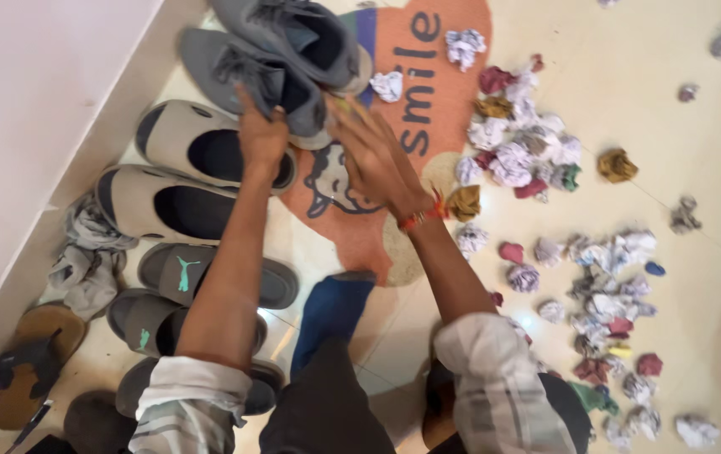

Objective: The person sits on the floor and picks up crumpled pieces of paper, placing them into a nearby trash bin. The person continues collecting scattered paper until the floor area is cleared.

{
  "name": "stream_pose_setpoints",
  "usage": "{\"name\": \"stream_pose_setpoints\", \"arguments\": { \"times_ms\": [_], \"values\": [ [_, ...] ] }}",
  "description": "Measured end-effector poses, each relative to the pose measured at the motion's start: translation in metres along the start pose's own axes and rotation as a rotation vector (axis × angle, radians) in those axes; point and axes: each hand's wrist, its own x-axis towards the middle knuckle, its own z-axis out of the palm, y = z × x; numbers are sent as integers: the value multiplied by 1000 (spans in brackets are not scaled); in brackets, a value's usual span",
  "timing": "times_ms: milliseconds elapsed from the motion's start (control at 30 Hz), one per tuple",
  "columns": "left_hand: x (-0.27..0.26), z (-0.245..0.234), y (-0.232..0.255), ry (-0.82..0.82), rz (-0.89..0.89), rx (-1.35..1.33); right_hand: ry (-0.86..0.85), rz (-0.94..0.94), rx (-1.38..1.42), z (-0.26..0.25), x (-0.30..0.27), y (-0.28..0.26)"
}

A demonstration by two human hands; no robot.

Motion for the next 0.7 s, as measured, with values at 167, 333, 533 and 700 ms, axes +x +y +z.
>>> {"name": "stream_pose_setpoints", "arguments": {
  "times_ms": [167, 333, 533, 700],
  "values": [
    [-70, -11, -19, 226, 509, -141, -58, 96, -6, -57, -123, -39],
    [-143, -11, -13, 57, 413, -65, -89, 290, 14, -112, -222, -92],
    [-177, -27, 11, -25, 847, 62, 72, 437, -52, -157, -266, -123],
    [-165, -17, 30, -201, 791, 133, 164, 460, -135, -161, -282, -118]
  ]
}}
